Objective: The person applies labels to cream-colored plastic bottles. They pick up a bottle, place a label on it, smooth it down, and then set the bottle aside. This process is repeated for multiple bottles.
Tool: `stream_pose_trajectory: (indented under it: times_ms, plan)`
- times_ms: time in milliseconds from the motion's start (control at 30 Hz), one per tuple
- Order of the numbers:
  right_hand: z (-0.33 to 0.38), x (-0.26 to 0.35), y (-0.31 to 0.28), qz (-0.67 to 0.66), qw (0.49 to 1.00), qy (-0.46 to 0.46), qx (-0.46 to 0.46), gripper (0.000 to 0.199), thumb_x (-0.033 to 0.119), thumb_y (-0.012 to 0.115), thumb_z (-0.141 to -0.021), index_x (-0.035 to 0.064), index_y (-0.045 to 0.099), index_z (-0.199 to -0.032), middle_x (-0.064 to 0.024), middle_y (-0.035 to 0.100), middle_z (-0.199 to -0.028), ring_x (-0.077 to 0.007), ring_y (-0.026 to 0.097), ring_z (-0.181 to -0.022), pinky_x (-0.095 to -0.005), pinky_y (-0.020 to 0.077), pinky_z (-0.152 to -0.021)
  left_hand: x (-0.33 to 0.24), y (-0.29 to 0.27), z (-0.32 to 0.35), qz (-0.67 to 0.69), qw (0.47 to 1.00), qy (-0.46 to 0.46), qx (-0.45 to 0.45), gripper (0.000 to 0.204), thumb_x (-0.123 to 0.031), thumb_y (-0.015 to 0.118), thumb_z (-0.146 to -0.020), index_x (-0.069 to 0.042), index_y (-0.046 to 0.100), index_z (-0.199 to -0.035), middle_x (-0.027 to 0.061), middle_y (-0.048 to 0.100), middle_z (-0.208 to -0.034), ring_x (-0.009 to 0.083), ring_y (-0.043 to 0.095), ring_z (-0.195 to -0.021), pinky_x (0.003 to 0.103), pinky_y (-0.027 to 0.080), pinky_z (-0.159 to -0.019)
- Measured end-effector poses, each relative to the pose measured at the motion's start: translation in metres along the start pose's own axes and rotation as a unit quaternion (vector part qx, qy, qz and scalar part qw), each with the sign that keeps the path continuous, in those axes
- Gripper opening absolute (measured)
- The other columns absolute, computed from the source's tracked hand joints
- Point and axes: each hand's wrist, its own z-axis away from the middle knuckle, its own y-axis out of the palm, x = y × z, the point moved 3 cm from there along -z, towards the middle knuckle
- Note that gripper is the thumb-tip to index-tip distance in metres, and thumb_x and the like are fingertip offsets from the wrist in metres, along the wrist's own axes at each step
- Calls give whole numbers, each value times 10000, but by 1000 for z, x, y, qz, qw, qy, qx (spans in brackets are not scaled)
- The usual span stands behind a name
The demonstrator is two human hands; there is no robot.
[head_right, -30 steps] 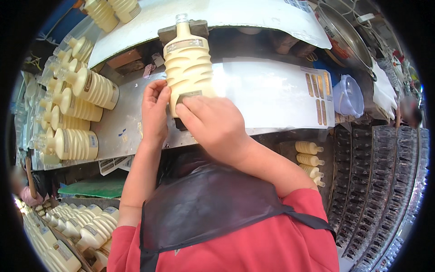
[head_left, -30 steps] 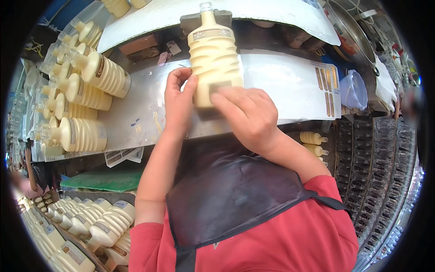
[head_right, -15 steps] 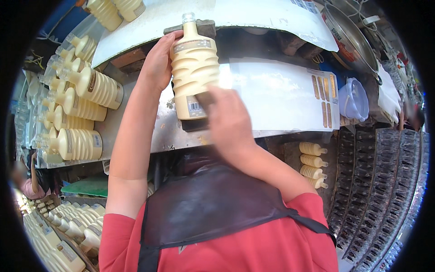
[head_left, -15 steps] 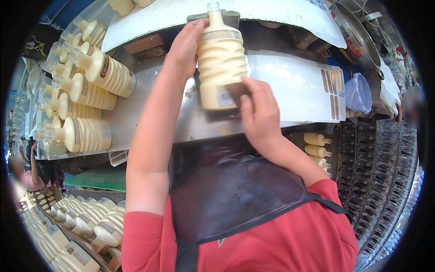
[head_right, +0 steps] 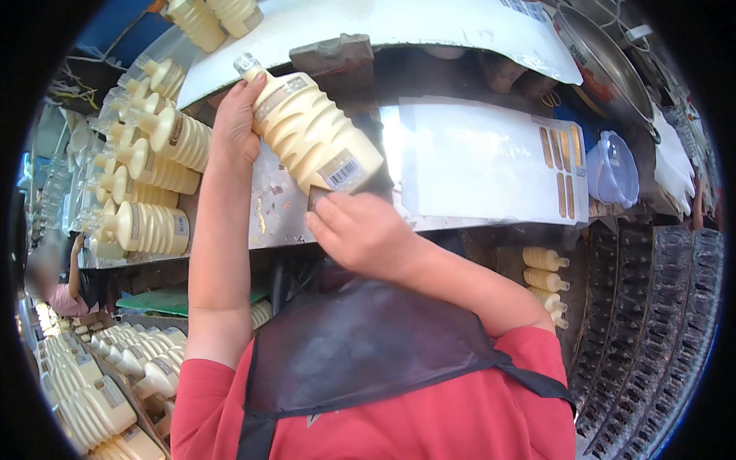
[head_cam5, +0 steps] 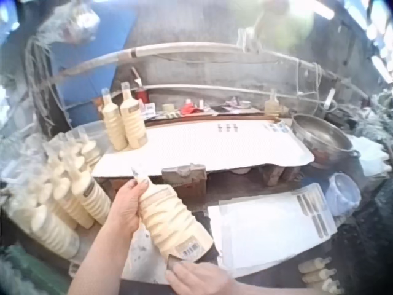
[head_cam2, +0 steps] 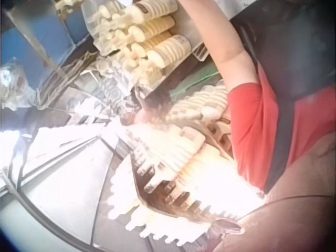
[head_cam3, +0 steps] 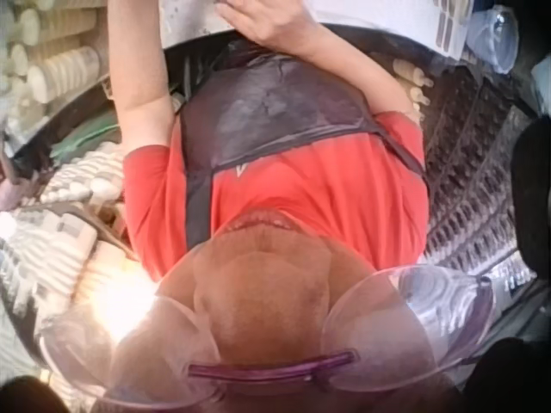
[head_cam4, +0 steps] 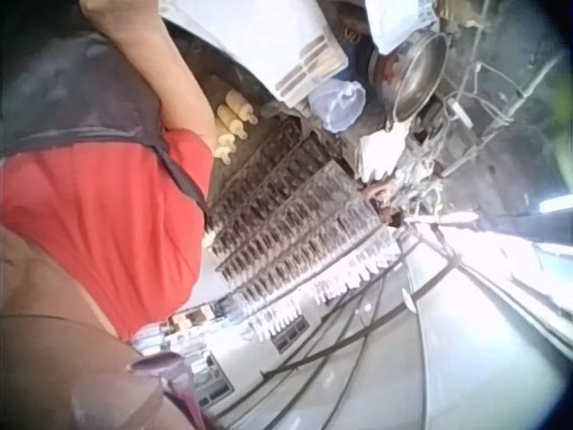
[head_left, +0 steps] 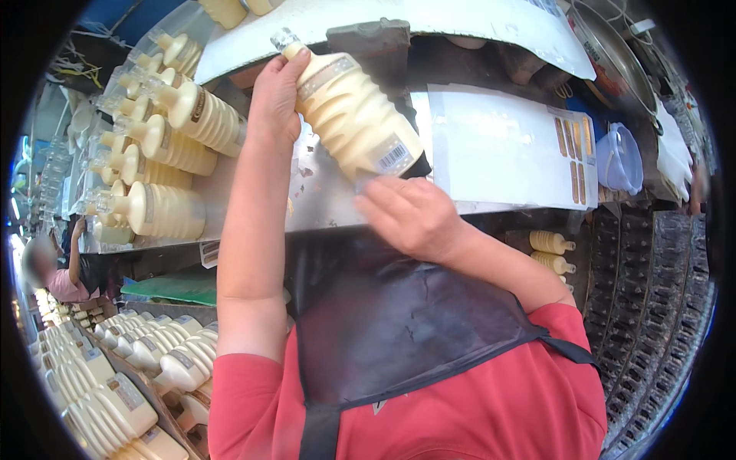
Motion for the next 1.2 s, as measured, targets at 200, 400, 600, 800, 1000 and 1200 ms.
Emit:
stream_pose_trajectory:
  times_ms: [200, 400, 600, 800, 1000, 1200]
  plan:
    - [10, -28, 8, -96, 973, 185, -103, 365, -3, 603, -900, -5, 615, -1265, -182, 677, -1126, -338, 671, -956, -413, 537, -824, -15, -7, 28, 13, 998, 66, -1, 289, -178, 668, -987, 6, 601, -1200, 75, 684, -1097, 143, 651, -972, 303, 520, -894]
    - [50, -80, 11, -268, 805, 503, -165, 373, 90, 561, -988, -16, 572, -1345, -158, 664, -1195, -231, 624, -1096, -353, 483, -986, -45, 32, 80, -29, 982, 184, 40, 239, -174, 669, -994, -10, 615, -1159, 106, 720, -1036, 152, 679, -903, 303, 550, -846]
    - [79, -112, -12, -400, 668, 583, -232, 445, 11, 534, -960, 11, 526, -1405, -117, 600, -1282, -194, 559, -1191, -327, 427, -1057, -146, 59, 46, -141, 921, 362, -4, 225, -196, 699, -981, -7, 650, -1093, 81, 725, -1011, 125, 666, -880, 277, 532, -823]
    - [103, -107, -26, -420, 687, 584, -105, 398, 1, 572, -942, 27, 600, -1338, -62, 652, -1189, -147, 607, -1091, -293, 491, -960, -209, 87, -67, -400, 767, 478, -155, 285, -268, 735, -955, -11, 702, -1073, 51, 722, -1022, 107, 643, -897, 272, 497, -838]
    - [109, -124, -22, -184, 811, 547, -91, 435, 3, 536, -901, 35, 568, -1334, -218, 612, -1263, -381, 608, -1163, -422, 473, -1035, -217, 35, -212, -540, 729, 382, -179, 556, -555, 707, -895, -45, 752, -1114, 115, 757, -1107, 251, 712, -995, 373, 517, -928]
    - [131, -141, -11, -84, 823, 555, -82, 329, -26, 543, -898, 37, 630, -1209, -176, 634, -1082, -371, 613, -1027, -448, 493, -894, -195, 35, -293, -576, 695, 397, -167, 709, -681, 681, -851, -43, 741, -1155, 95, 758, -1132, 268, 706, -1029, 360, 507, -927]
